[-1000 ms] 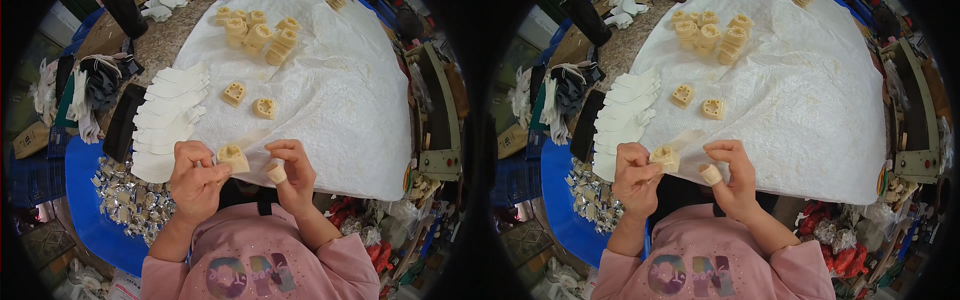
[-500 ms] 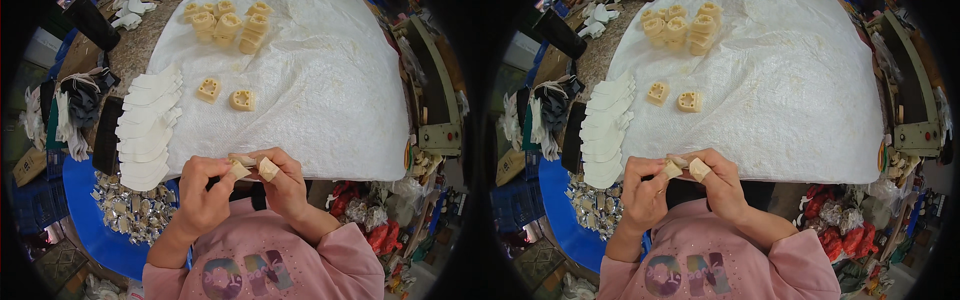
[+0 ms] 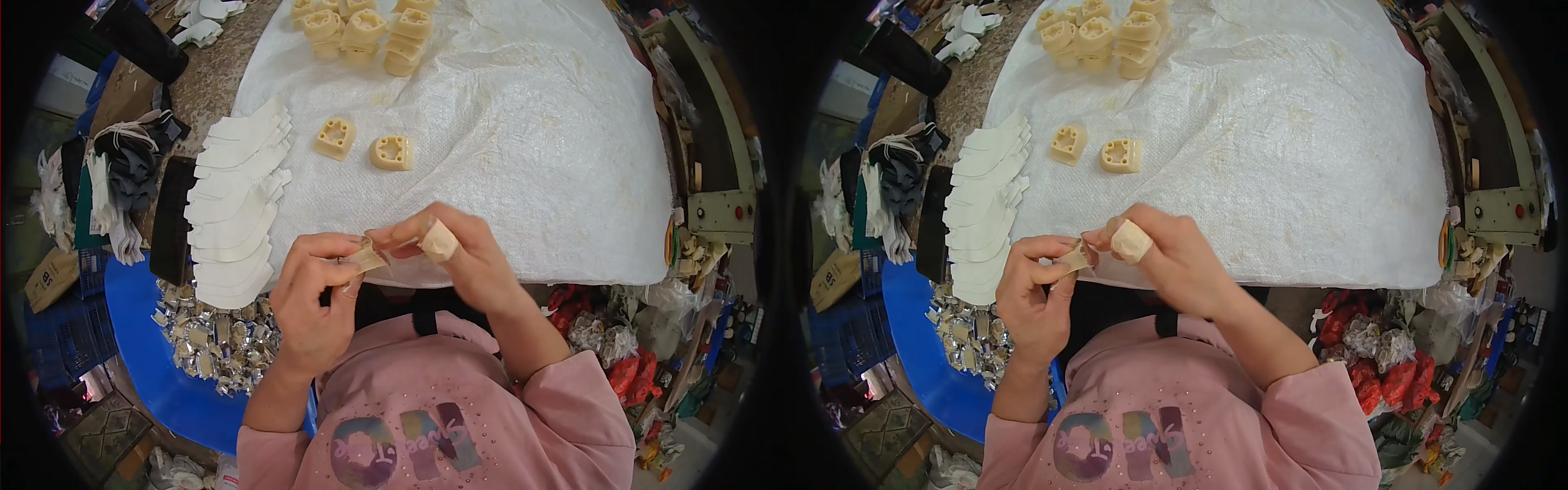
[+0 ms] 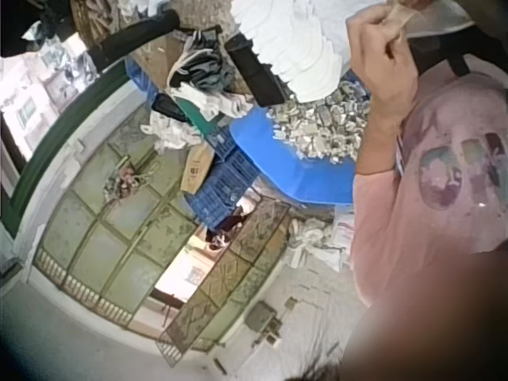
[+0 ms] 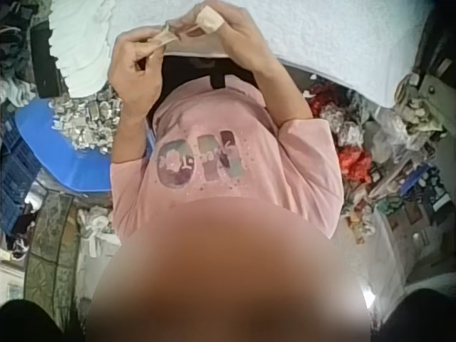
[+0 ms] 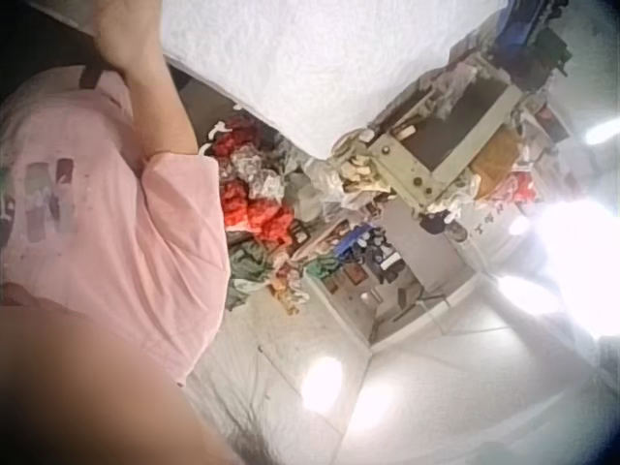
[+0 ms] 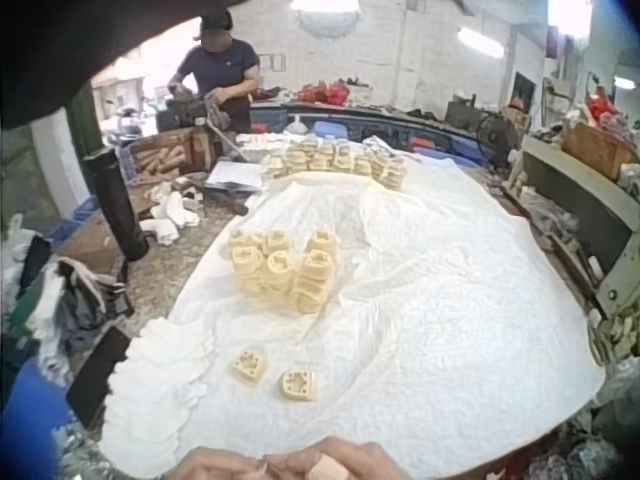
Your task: The recorder is attaching white synthetic material pieces and metal buckles to plastic shoe molds at a workshop workbench.
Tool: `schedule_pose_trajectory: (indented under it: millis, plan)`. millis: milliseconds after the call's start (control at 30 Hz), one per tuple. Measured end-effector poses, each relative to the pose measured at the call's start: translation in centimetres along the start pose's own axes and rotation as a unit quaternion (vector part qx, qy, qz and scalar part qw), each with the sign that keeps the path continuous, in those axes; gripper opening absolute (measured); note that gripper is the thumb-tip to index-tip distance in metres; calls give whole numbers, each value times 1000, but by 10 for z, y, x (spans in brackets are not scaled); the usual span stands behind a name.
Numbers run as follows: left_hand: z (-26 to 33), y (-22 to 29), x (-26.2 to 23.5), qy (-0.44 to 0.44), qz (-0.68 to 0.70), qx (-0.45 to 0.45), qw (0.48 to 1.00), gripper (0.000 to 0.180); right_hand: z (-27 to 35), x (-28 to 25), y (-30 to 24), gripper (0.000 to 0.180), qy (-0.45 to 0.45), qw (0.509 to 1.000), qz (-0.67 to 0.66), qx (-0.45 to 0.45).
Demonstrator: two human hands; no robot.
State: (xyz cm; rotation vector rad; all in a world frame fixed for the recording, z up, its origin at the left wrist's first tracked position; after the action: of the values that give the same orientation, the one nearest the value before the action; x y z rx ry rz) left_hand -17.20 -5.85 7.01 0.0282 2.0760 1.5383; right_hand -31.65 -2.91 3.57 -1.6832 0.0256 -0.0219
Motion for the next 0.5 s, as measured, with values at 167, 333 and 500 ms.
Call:
schedule_pose_trajectory:
  millis: [167,333,500]
  plan:
    - [2,2,9,-61,153,26,986,18,-2,8,19,37,-51,980,-180,74]
    - [5,8,10,-41,42,77,995,16,-5,17,19,42,-91,980,-163,71]
    - [2,-3,11,-37,47,19,998,12,-5,14,31,39,-53,989,-129,40]
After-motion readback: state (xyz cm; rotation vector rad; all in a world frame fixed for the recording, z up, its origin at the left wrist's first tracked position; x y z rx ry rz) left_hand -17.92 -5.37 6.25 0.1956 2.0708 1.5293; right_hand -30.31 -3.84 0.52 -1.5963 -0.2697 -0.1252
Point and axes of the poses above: each hand's wrist, its own z-axis away from the middle knuckle, its own x-axis out of the palm, y = z × x, the point moved 8 cm from there along -z, towards the middle knuckle, and after that the axes turned 15 degrees about -x, right-handed, at the moved point
